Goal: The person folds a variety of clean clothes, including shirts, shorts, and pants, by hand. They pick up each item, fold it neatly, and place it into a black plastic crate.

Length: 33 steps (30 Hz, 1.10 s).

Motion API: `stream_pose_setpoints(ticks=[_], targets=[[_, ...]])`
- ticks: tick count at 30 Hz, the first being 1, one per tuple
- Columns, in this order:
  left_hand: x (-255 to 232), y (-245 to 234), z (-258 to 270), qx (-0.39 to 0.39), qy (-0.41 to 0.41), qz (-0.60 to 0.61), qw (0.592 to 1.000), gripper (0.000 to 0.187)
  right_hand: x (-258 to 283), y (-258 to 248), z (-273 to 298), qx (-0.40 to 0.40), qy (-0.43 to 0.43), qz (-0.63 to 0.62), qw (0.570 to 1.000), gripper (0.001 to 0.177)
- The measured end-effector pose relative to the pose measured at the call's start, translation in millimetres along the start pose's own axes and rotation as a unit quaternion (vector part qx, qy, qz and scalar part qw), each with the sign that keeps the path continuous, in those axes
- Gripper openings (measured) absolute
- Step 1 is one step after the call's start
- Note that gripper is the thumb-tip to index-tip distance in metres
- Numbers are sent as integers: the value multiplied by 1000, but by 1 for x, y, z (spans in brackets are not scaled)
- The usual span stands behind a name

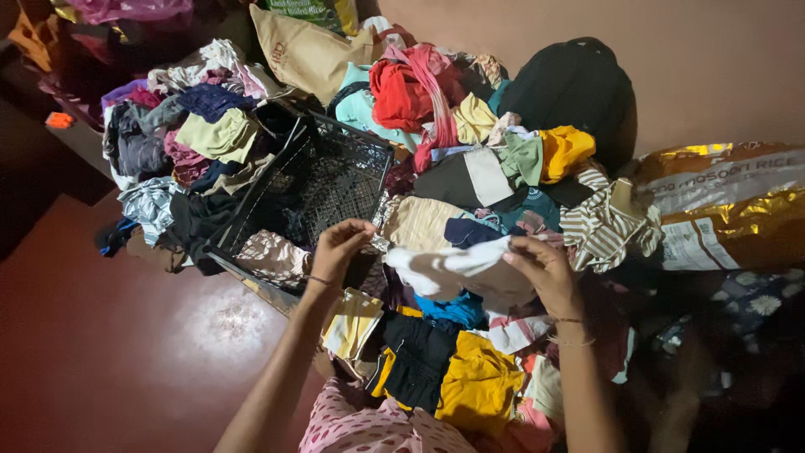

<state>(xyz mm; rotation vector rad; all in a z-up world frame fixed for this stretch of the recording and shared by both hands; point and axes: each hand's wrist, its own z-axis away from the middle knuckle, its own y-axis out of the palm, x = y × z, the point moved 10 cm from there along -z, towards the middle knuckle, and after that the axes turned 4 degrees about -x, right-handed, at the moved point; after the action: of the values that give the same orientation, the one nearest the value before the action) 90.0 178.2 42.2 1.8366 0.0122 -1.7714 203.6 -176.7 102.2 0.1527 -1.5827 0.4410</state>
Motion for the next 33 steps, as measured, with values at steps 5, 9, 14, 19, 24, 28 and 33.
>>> stream_pose_setpoints(ticks=[5,9,14,19,24,28,33], targets=[[27,59,16,35,64,-337,939,27,0,1,-5,-10,-31,-36,999,20],[67,123,49,127,203,-504,830,68,13,-1,5,-25,-32,-52,998,19],[119,136,57,126,255,-587,758,43,41,-29,20,-75,-54,-69,993,17],[115,65,31,139,-83,-344,925,24,55,-74,26,-109,-144,-160,970,21],[-12,79,54,286,-49,-124,949,11,21,-105,19,-84,-100,-404,905,32],[-119,119,82,383,72,-68,918,40,35,-96,4,-56,-157,-379,910,26],[-180,154,118,510,180,-245,804,99,82,-22,-41,5,-149,-148,978,67]])
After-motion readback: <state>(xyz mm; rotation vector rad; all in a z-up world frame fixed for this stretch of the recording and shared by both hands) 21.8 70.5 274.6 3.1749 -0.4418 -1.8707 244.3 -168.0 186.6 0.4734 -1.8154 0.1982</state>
